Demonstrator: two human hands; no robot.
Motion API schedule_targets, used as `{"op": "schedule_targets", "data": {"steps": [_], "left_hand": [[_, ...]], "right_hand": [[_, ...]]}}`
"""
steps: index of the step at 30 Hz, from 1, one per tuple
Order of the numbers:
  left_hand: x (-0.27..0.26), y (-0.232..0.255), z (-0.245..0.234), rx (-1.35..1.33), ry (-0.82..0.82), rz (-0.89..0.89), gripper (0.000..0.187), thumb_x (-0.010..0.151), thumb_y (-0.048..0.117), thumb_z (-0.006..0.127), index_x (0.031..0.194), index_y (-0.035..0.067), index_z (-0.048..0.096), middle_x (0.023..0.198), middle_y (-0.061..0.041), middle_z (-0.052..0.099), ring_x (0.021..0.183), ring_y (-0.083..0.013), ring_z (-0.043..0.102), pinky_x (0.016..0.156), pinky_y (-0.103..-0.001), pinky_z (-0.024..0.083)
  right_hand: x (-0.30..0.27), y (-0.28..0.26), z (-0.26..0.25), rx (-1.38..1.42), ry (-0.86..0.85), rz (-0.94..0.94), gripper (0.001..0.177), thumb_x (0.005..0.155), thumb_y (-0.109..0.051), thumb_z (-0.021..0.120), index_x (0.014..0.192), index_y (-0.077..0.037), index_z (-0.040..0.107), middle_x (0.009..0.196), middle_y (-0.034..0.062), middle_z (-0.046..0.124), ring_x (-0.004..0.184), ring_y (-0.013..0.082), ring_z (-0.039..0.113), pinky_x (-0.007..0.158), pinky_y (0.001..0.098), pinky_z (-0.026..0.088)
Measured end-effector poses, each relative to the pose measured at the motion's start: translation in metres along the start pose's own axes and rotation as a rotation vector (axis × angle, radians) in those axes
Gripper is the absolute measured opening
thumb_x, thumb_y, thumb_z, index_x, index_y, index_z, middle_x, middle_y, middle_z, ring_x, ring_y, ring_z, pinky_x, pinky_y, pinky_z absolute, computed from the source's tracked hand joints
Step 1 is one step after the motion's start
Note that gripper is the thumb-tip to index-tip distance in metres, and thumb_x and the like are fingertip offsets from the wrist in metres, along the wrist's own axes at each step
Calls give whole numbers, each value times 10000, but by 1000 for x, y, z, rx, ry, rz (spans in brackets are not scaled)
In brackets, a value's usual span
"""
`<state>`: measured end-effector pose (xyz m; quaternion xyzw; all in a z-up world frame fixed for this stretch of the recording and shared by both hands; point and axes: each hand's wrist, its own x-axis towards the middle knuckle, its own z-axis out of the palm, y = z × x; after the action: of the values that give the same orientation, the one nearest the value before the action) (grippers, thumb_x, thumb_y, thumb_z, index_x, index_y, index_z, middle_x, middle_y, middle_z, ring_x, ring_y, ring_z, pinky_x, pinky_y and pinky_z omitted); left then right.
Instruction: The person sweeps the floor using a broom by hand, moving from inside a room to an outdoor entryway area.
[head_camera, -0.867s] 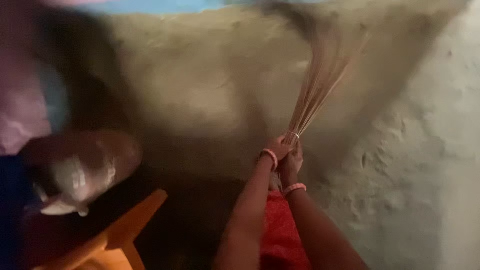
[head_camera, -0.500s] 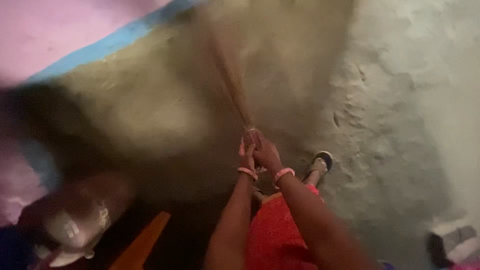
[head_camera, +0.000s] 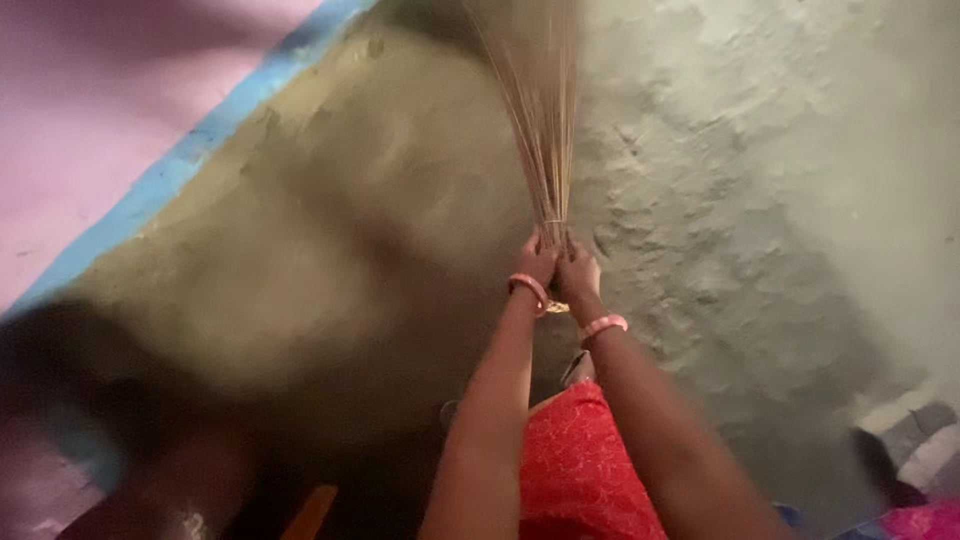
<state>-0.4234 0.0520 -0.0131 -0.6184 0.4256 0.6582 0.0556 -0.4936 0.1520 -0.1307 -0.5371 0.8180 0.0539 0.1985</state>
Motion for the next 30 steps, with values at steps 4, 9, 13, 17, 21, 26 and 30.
{"op": "schedule_targets", "data": {"steps": [4,9,13,17,21,26,30], "left_hand": [[-25,-1,34,-404,-101,283,782,910,402,594,1593,154,305,1529,-168,461,1351,-346,508,1076,-487,459],[-24,-17,90,-744,148,120,733,923,357,591,1584,157,347,1421,-186,558,1215,-323,596,990,-454,518],[29,5,129,-524,131,-106,696,933,321,589,1577,160,380,1334,-201,635,1107,-306,666,921,-427,566],[98,73,175,7,-12,97,567,938,241,620,1472,53,584,1221,-210,728,1009,-272,695,827,-374,549],[98,126,219,-203,-167,265,717,845,102,621,1535,52,431,1245,-234,686,1007,-283,672,806,-373,556],[49,94,264,-595,-104,312,772,883,153,609,1589,102,303,1374,-176,600,1154,-279,658,932,-382,580],[55,54,291,-570,90,235,761,896,143,684,1561,73,322,1337,-153,636,1178,-291,668,978,-387,568]], "right_hand": [[-21,25,-80,887,-18,415,601,881,-322,654,1453,-193,524,1287,162,663,1149,354,664,895,459,550],[-23,56,-116,908,-101,142,592,926,-301,610,1494,-185,492,1254,253,662,1157,438,625,925,496,516],[8,109,-106,930,-271,349,516,915,-290,577,1420,-182,590,1200,200,721,1020,370,715,876,474,554],[46,169,-123,1140,-99,709,480,906,-286,572,1367,-198,671,1100,219,753,933,335,741,831,437,567],[61,226,-152,1119,302,507,625,796,-217,634,1417,-176,575,1115,225,731,1011,317,747,849,411,571],[18,252,-197,936,44,496,652,813,-274,644,1460,-253,557,1117,229,711,997,413,698,831,468,551],[-1,261,-198,833,-126,456,574,866,-342,630,1435,-275,598,1154,200,723,1048,403,691,898,465,547]]}}
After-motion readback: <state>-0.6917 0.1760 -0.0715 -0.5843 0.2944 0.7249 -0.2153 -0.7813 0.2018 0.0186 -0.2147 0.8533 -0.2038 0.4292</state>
